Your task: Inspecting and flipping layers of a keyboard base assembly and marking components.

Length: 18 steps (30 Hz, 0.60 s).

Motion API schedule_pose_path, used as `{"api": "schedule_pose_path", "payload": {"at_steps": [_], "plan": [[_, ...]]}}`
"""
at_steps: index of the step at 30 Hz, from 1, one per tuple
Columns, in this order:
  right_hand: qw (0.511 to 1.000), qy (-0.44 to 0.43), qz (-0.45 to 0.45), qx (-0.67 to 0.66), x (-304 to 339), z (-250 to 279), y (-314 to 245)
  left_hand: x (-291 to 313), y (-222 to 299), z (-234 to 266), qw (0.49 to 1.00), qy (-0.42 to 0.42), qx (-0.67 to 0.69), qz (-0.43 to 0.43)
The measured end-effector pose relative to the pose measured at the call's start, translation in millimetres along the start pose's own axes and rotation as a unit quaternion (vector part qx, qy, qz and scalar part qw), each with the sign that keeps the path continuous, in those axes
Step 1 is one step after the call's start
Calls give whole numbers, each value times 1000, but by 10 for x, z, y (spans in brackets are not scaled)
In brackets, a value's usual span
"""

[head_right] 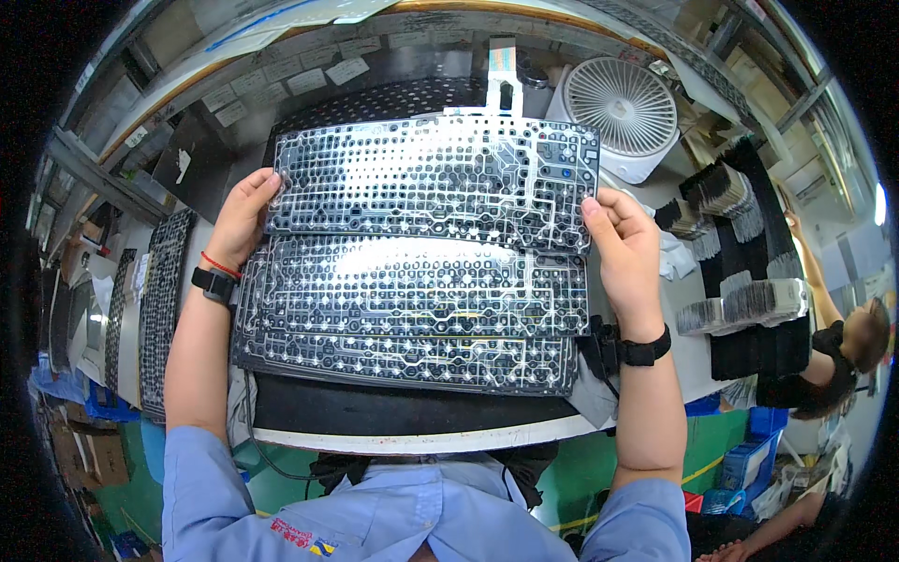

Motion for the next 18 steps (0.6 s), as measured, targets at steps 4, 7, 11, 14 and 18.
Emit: {"api": "schedule_pose_path", "payload": {"at_steps": [4,7,11,14,18], "plan": [[999,26,-5,44,0,119,30,-18,17,105,999,-39,-8,-8],[997,41,25,66,30,194,-10,8,60,110,996,-52,49,-60],[984,2,151,96,54,108,-187,28,109,66,991,-25,96,-92],[987,20,147,52,51,103,-186,42,131,27,993,-31,107,-50],[990,19,102,91,57,75,-138,70,183,-87,996,-37,23,-75]]}}
Point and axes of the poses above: each hand's wrist, its own x-axis away from the middle knuckle, its own z-axis out of the back of the hand, y = z × x, the point moved 6 cm from there along -x, towards the middle knuckle
